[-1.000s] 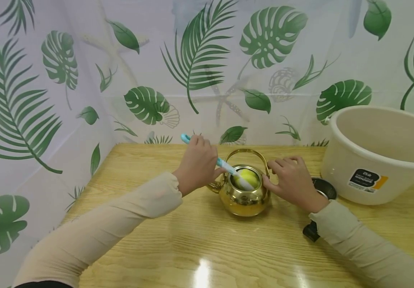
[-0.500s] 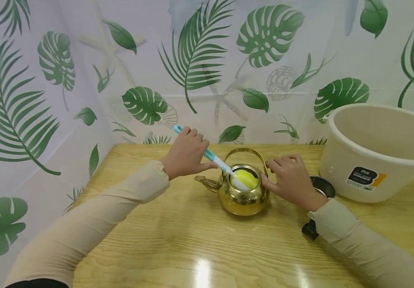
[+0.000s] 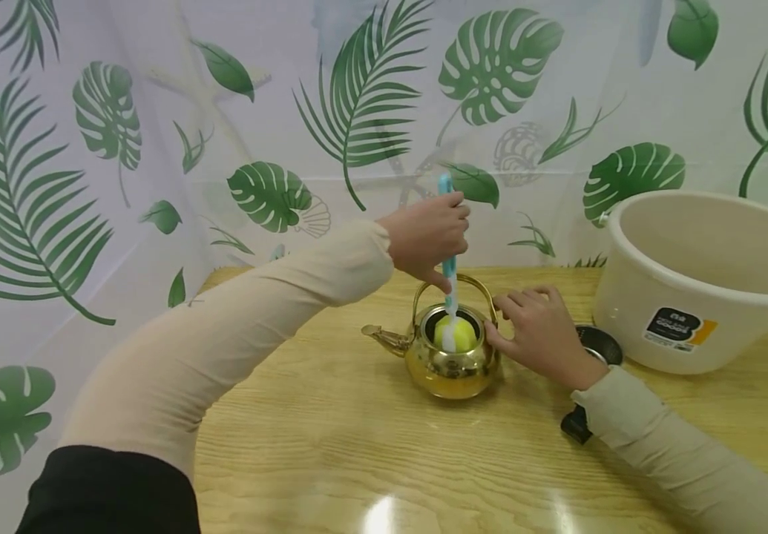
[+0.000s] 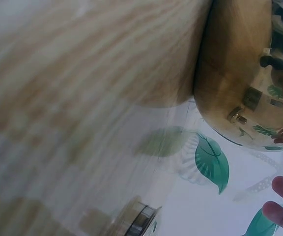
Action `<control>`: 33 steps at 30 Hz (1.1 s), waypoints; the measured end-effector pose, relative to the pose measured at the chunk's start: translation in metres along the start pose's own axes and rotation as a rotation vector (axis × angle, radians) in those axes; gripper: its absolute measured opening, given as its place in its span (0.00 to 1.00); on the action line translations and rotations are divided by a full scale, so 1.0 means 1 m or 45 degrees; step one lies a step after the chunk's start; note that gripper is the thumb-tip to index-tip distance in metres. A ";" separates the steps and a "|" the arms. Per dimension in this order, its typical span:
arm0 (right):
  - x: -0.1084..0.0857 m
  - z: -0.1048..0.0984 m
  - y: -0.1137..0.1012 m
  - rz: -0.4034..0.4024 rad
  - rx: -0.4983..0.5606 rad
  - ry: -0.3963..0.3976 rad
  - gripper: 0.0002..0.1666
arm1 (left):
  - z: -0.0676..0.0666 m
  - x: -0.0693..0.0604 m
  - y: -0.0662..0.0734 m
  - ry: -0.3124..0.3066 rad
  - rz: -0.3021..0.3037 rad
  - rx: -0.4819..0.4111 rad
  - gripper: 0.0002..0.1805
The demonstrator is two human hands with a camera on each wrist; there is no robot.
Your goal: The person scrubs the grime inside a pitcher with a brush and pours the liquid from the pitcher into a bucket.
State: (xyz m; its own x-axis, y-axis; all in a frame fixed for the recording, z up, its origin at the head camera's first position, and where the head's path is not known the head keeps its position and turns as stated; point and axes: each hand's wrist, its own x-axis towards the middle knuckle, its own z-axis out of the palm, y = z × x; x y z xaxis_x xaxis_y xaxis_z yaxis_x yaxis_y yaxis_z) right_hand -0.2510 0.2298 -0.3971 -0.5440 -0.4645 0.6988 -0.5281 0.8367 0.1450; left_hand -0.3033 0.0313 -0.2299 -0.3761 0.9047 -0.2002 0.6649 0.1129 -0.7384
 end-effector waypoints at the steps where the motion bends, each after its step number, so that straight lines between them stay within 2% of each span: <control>1: 0.000 0.000 0.000 -0.007 -0.001 0.006 0.18 | -0.007 0.005 0.001 -0.022 0.033 0.043 0.39; 6: 0.000 0.000 0.001 -0.019 0.020 0.025 0.19 | -0.035 0.027 0.013 -0.090 0.142 0.293 0.37; 11: -0.001 0.000 0.001 0.011 0.047 -0.016 0.14 | -0.055 0.036 0.034 -0.141 0.238 0.611 0.26; 16: -0.001 0.001 0.004 -0.037 0.045 0.018 0.14 | -0.065 0.043 0.050 -0.138 0.308 0.812 0.15; 19: -0.001 0.003 0.005 -0.060 0.048 0.048 0.14 | -0.066 0.042 0.054 -0.162 0.311 0.850 0.15; 23: 0.000 0.001 0.004 -0.038 0.054 0.031 0.14 | -0.066 0.035 0.055 -0.255 0.216 0.867 0.14; 28: -0.001 0.001 0.003 -0.021 0.044 0.025 0.14 | -0.060 0.020 0.058 -0.378 0.019 0.821 0.15; 31: -0.001 0.001 0.002 -0.029 0.014 0.030 0.19 | -0.050 0.006 0.060 -0.369 -0.122 0.700 0.15; 33: 0.000 0.001 0.001 -0.032 0.004 0.039 0.21 | -0.042 -0.005 0.062 -0.334 -0.226 0.606 0.15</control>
State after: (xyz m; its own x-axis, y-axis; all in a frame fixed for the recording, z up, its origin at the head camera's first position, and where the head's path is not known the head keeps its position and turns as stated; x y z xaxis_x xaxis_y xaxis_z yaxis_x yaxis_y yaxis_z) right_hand -0.2522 0.2309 -0.3979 -0.5105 -0.4762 0.7160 -0.5435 0.8239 0.1604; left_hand -0.2331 0.0508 -0.2477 -0.6434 0.7497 -0.1550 0.2355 0.0012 -0.9719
